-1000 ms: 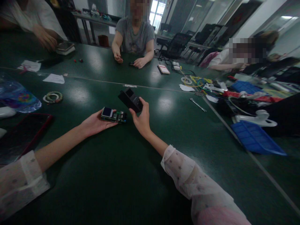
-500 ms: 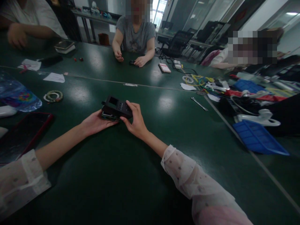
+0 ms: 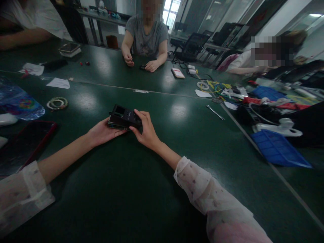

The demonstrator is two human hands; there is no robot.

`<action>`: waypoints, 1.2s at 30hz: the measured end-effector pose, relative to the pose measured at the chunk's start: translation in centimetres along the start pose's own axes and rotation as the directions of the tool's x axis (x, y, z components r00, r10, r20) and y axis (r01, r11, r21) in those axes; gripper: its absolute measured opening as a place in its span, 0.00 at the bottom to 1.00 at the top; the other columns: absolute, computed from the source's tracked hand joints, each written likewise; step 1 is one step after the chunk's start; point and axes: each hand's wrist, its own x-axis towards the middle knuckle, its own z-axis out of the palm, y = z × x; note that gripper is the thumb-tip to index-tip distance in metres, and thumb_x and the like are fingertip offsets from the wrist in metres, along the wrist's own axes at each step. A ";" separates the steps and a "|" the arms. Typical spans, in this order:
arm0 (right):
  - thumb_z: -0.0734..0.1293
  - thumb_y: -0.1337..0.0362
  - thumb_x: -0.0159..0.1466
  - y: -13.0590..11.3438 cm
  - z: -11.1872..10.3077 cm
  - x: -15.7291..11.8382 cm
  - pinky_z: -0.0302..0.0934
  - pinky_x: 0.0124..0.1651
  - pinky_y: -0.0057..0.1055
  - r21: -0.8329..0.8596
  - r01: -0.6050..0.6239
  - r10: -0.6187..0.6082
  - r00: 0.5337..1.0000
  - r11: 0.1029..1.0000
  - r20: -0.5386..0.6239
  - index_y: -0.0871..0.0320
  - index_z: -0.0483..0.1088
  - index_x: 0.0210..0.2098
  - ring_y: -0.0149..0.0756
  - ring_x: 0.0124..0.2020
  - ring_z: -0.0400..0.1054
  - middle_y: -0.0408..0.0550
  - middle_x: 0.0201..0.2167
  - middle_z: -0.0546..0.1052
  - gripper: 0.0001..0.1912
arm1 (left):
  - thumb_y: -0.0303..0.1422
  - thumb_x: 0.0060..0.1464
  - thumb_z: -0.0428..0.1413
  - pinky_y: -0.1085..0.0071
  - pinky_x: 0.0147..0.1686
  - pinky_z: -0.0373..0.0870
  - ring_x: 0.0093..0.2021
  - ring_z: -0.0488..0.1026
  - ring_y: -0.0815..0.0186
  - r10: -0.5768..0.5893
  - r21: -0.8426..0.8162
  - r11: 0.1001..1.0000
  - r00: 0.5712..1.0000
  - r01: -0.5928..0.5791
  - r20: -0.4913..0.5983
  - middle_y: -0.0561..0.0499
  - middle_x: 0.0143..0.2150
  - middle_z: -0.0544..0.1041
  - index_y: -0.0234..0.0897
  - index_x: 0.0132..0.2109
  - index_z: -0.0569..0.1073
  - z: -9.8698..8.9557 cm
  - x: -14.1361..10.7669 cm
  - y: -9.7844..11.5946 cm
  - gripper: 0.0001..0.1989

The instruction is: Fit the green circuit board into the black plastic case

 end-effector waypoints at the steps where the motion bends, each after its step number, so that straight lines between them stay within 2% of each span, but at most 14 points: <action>1: 0.65 0.57 0.66 0.0 0.0 0.0 0.63 0.58 0.54 0.005 0.010 -0.010 1.000 1.000 -0.001 0.47 0.49 0.67 0.49 0.58 0.60 0.55 0.56 0.63 0.34 | 0.37 0.68 0.40 0.59 0.58 0.67 0.54 0.75 0.55 -0.003 -0.003 1.000 1.000 0.003 -0.006 0.39 0.55 0.76 0.34 0.69 0.56 0.0 0.0 0.0 0.26; 4: 0.66 0.59 0.66 0.0 0.2 0.0 0.62 0.59 0.52 0.026 0.023 -0.023 0.999 0.999 0.023 0.49 0.49 0.67 0.48 0.58 0.59 0.56 0.56 0.63 0.34 | 0.38 0.67 0.41 0.58 0.58 0.66 0.54 0.75 0.54 0.001 -0.003 1.000 1.000 -0.001 -0.024 0.39 0.54 0.76 0.34 0.69 0.56 0.1 0.0 0.0 0.27; 9: 0.66 0.59 0.66 0.6 0.7 0.1 0.63 0.59 0.52 0.088 0.001 -0.023 0.967 0.996 0.253 0.53 0.49 0.66 0.48 0.56 0.62 0.58 0.55 0.64 0.33 | 0.47 0.66 0.41 0.55 0.60 0.63 0.58 0.72 0.51 -0.002 -0.004 1.000 1.000 0.002 -0.019 0.37 0.59 0.73 0.34 0.69 0.55 0.0 -0.1 0.1 0.31; 11: 0.66 0.58 0.66 0.9 0.8 0.1 0.62 0.59 0.53 0.099 -0.019 -0.011 0.955 0.995 0.295 0.54 0.48 0.66 0.49 0.56 0.63 0.59 0.55 0.64 0.34 | 0.49 0.66 0.41 0.55 0.61 0.61 0.59 0.71 0.51 -0.013 0.005 1.000 1.000 0.014 -0.022 0.36 0.60 0.72 0.33 0.69 0.55 -0.1 -0.1 0.2 0.33; 16: 0.67 0.59 0.65 1.3 1.0 0.1 0.62 0.59 0.53 0.113 -0.040 0.004 0.955 0.993 0.297 0.55 0.49 0.66 0.49 0.57 0.63 0.59 0.56 0.64 0.35 | 0.49 0.66 0.42 0.57 0.62 0.61 0.61 0.69 0.52 -0.029 0.016 0.999 0.999 0.028 0.022 0.37 0.63 0.69 0.35 0.70 0.51 -0.1 -0.1 0.2 0.33; 21: 0.67 0.58 0.65 1.2 0.9 0.1 0.62 0.59 0.53 0.117 -0.051 0.014 0.956 0.992 0.294 0.54 0.49 0.65 0.49 0.57 0.63 0.59 0.57 0.64 0.34 | 0.48 0.66 0.42 0.57 0.60 0.63 0.60 0.71 0.52 -0.006 0.042 0.999 1.000 0.007 -0.028 0.36 0.61 0.71 0.34 0.70 0.53 0.2 -0.3 0.2 0.33; 27: 0.67 0.56 0.65 1.2 0.8 0.2 0.62 0.59 0.53 0.116 -0.055 0.019 0.956 0.992 0.292 0.54 0.50 0.65 0.49 0.57 0.64 0.58 0.56 0.65 0.34 | 0.49 0.66 0.42 0.57 0.61 0.63 0.61 0.70 0.52 -0.019 0.030 0.999 1.000 0.018 0.016 0.36 0.61 0.71 0.34 0.71 0.50 0.0 -0.3 0.2 0.34; 32: 0.68 0.56 0.64 1.3 0.9 0.2 0.62 0.59 0.52 0.125 -0.049 0.012 0.959 0.991 0.282 0.54 0.51 0.64 0.49 0.57 0.64 0.58 0.56 0.65 0.34 | 0.50 0.65 0.43 0.60 0.60 0.64 0.61 0.69 0.53 -0.008 0.048 0.999 1.000 0.008 0.000 0.35 0.57 0.74 0.31 0.71 0.49 -0.1 -0.2 0.1 0.37; 36: 0.68 0.57 0.64 1.3 0.8 0.2 0.62 0.59 0.52 0.131 -0.046 0.008 0.960 0.990 0.281 0.55 0.51 0.64 0.48 0.57 0.64 0.59 0.57 0.65 0.33 | 0.49 0.66 0.43 0.60 0.60 0.65 0.60 0.70 0.54 -0.026 0.075 0.997 1.000 0.027 -0.010 0.36 0.59 0.73 0.32 0.71 0.51 0.3 -0.4 0.1 0.35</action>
